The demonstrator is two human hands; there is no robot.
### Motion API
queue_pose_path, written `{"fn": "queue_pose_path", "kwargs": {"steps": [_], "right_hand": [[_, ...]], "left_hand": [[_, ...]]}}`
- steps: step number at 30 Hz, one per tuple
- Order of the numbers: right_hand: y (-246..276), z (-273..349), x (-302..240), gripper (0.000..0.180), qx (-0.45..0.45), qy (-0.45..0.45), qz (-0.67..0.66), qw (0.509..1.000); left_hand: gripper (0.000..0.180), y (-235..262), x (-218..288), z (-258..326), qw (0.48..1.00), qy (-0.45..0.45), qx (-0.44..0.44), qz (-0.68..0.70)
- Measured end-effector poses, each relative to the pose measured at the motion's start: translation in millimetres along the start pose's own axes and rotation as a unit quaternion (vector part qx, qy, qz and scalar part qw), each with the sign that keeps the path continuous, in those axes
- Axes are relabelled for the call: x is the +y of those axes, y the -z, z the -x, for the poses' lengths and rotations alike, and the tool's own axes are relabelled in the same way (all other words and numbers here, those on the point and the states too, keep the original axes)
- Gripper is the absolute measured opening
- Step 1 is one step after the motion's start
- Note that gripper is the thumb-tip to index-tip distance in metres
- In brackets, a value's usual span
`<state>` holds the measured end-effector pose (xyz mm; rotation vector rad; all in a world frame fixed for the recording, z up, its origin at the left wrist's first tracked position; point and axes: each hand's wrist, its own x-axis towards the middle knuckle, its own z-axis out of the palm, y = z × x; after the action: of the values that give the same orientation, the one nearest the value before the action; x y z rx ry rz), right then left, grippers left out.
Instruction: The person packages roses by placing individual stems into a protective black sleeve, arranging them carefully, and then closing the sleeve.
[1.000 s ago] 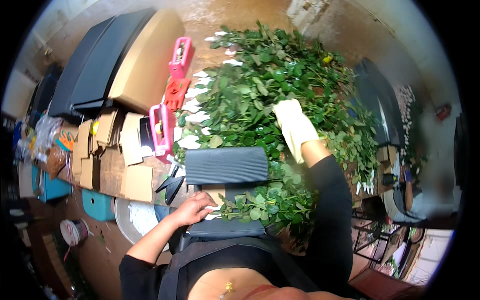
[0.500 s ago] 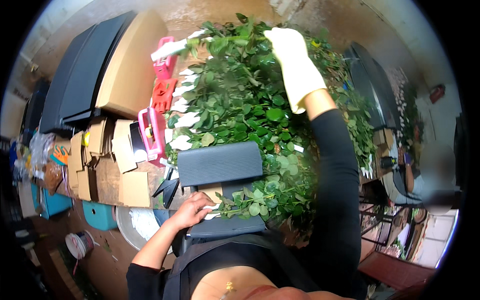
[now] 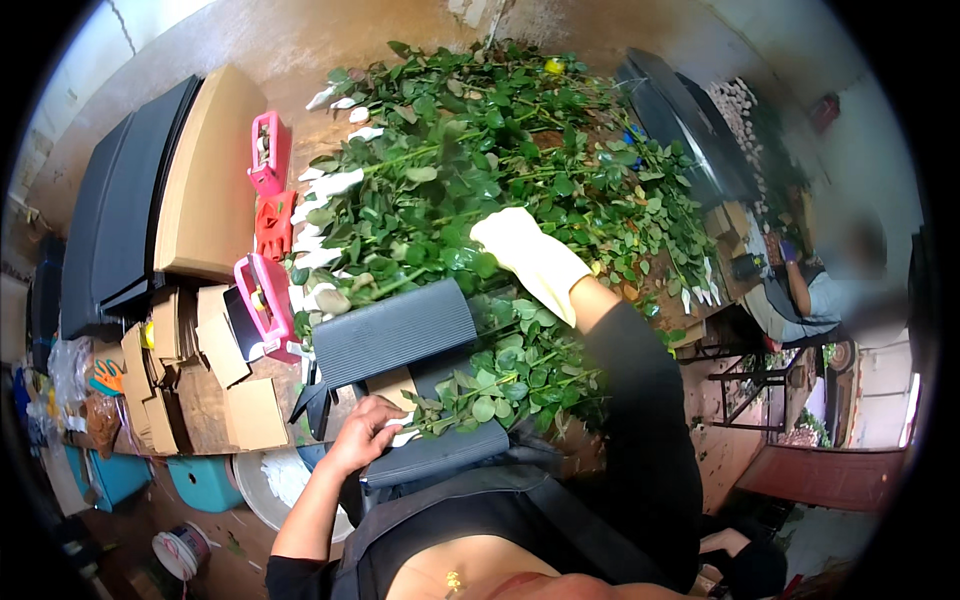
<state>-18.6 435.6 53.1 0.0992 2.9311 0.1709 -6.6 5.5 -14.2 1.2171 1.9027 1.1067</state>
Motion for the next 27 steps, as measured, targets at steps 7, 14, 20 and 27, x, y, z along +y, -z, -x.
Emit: {"fn": "queue_pose_path", "kwargs": {"steps": [7,14,20,27], "right_hand": [[27,9,32,0.015,0.234,-0.03,-0.043,0.971],[20,21,42,0.038,0.11,-0.116,0.028,0.987],[59,51,42,0.037,0.334,-0.088,-0.54,0.767],[77,150,11,0.058,0.343,0.048,-0.298,0.89]], "left_hand": [[0.022,-5,-2,-5,1.0,-0.001,-0.005,0.017],[0.022,-5,5,-10,1.0,-0.007,0.009,0.01],[0.021,-4,1,-5,0.999,-0.046,0.023,-0.015],[0.011,-9,-8,1,0.995,-0.024,0.091,-0.014]]}}
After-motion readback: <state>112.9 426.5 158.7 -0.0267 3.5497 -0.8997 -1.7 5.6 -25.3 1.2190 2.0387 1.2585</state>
